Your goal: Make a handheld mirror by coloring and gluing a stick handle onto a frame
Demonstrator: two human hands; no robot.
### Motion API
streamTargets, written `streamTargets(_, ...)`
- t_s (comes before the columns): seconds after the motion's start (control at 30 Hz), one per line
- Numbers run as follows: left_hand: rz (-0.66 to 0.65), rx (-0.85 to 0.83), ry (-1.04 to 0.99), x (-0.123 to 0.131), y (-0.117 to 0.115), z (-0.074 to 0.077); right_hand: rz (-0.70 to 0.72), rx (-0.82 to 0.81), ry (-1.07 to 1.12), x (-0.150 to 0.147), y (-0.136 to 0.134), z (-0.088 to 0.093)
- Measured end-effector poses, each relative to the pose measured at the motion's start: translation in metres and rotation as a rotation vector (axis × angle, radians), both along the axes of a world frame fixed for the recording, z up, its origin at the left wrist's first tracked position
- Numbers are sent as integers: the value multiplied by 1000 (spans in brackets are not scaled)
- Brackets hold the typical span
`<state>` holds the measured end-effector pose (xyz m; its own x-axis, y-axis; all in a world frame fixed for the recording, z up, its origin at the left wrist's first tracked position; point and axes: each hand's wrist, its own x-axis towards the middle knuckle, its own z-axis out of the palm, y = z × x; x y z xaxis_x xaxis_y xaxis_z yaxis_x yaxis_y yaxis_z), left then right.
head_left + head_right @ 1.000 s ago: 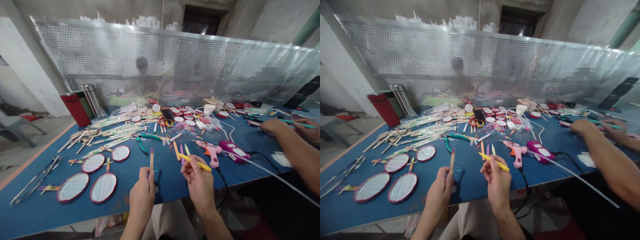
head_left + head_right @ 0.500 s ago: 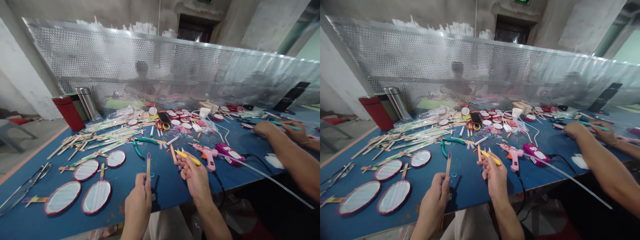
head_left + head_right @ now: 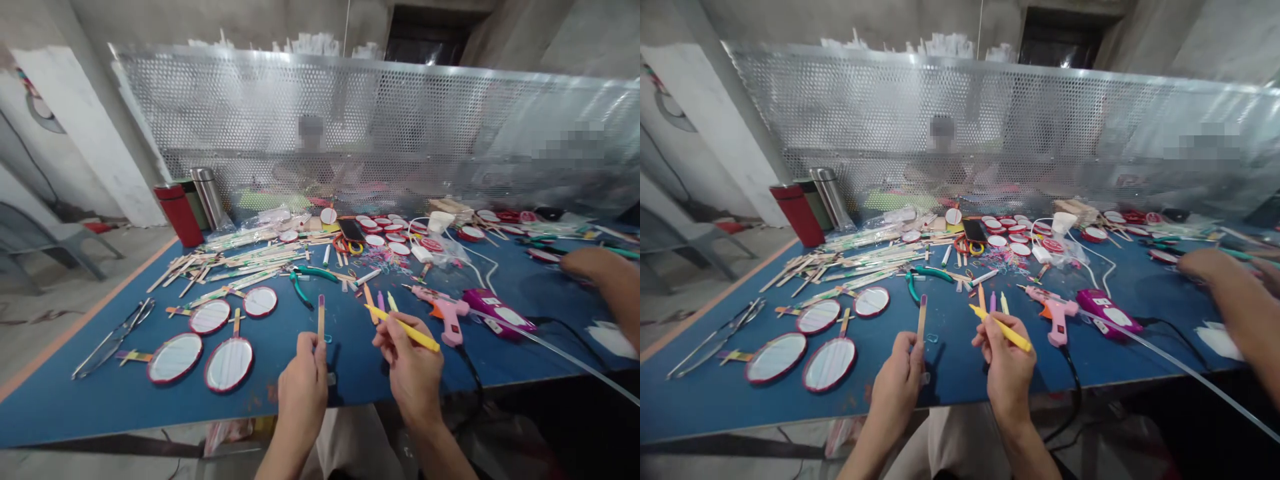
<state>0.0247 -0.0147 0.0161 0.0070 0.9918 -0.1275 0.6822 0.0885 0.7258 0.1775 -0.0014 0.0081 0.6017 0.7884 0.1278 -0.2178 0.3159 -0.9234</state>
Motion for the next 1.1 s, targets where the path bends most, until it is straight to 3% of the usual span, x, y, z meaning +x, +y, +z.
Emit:
streamTargets(0.3,-5,29,-47,-1,-1,-3,11,62,-304,-27,-10,-8)
streamTargets(0.47,-2,10,-42,0,0,-2,76,146,-358,-32,-15,-4)
streamTargets(0.73,-7,15,-52,0,-2,1,85,331,-645,-40,-13,-2)
streamTargets(1.1,-16,38,-8,1,-3,-1,61,295,-683,-40,-9,-2)
